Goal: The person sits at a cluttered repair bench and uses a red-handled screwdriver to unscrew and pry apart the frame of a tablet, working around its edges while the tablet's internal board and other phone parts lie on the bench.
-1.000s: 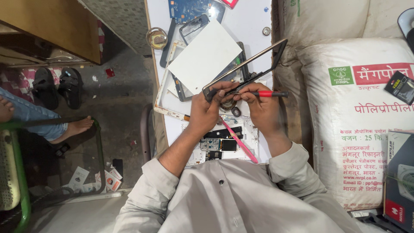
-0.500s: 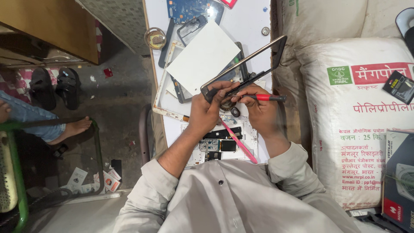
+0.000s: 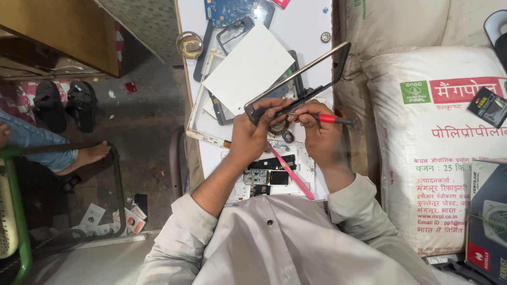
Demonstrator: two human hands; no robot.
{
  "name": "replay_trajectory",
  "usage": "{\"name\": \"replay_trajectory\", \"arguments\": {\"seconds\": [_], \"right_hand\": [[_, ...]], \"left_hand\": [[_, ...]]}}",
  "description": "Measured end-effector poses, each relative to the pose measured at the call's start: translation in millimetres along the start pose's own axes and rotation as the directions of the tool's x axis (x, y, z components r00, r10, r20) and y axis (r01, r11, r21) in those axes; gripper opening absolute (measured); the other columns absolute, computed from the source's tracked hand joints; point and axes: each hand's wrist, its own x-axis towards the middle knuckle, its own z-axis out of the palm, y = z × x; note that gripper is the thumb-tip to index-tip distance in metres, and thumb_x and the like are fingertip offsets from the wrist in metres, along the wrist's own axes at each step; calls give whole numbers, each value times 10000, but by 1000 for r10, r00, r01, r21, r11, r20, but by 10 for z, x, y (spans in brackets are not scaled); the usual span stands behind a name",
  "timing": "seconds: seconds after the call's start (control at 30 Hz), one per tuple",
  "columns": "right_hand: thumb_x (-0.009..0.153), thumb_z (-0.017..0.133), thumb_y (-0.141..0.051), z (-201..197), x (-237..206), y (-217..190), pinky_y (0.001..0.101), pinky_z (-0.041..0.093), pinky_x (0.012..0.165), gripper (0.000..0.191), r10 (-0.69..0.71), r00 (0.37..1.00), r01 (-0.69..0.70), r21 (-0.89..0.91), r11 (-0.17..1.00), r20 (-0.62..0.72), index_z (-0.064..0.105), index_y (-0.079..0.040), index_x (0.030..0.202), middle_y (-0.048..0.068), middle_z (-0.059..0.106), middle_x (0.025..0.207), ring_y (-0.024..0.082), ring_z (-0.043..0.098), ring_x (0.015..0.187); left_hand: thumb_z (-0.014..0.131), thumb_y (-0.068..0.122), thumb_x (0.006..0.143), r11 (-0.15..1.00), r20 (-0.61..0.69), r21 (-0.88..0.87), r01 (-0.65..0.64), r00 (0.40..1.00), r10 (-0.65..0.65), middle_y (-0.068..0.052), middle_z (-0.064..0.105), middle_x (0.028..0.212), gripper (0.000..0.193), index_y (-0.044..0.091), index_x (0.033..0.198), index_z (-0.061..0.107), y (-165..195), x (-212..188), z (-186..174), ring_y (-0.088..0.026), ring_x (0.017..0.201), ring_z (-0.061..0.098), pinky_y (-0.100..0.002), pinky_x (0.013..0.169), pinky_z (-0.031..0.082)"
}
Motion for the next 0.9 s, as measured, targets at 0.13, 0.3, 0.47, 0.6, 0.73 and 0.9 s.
{"name": "replay_trajectory", "arguments": {"seconds": [0.13,0.3,0.47,0.6,0.73,0.9], "right_hand": [[1111,608,-259,13,10,-15,263,533,844,264,45,999,-45,12,999,1,632,2,1082,79,691,976,132,676,932],[1107,610,-236,12,46,5,278,558,843,256,76,997,-76,70,995,-5,640,10,1042,88,694,941,137,687,903],[1112,594,-267,-9,57,-2,267,541,814,288,111,994,-111,50,993,-12,642,2,1023,81,700,912,127,681,876],[1117,583,-294,-3,54,-21,257,522,793,312,126,992,-125,13,992,-33,642,-6,1012,75,702,895,120,680,863],[1118,579,-303,-3,58,-41,253,518,792,319,147,988,-147,8,989,-39,643,-11,1007,71,710,886,118,683,857],[1123,575,-300,-12,65,-51,255,520,810,315,147,989,-146,18,989,-31,639,-13,1010,73,716,891,121,684,864]], "left_hand": [[508,233,1115,962,-3,265,-66,998,69,-134,766,1200,330,-37,1257,633,25,-10,-25,-186,1135,724,-311,990,589],[518,234,1108,953,-3,298,-58,998,62,-119,772,1191,311,-11,1254,643,62,-12,-9,-183,1116,730,-320,974,591],[517,205,1107,933,41,344,-106,994,98,-104,768,1207,282,6,1246,659,136,-19,4,-178,1118,746,-320,978,598],[517,184,1106,958,58,270,-96,995,83,-102,760,1222,274,1,1265,643,179,-16,33,-174,1124,739,-314,999,598],[523,175,1102,950,61,305,-71,997,55,-98,767,1207,268,-4,1256,650,204,-20,32,-165,1094,753,-302,973,606],[517,197,1102,959,60,274,-66,997,52,-96,761,1216,283,-2,1262,638,183,-15,37,-165,1094,750,-306,977,614]]}}
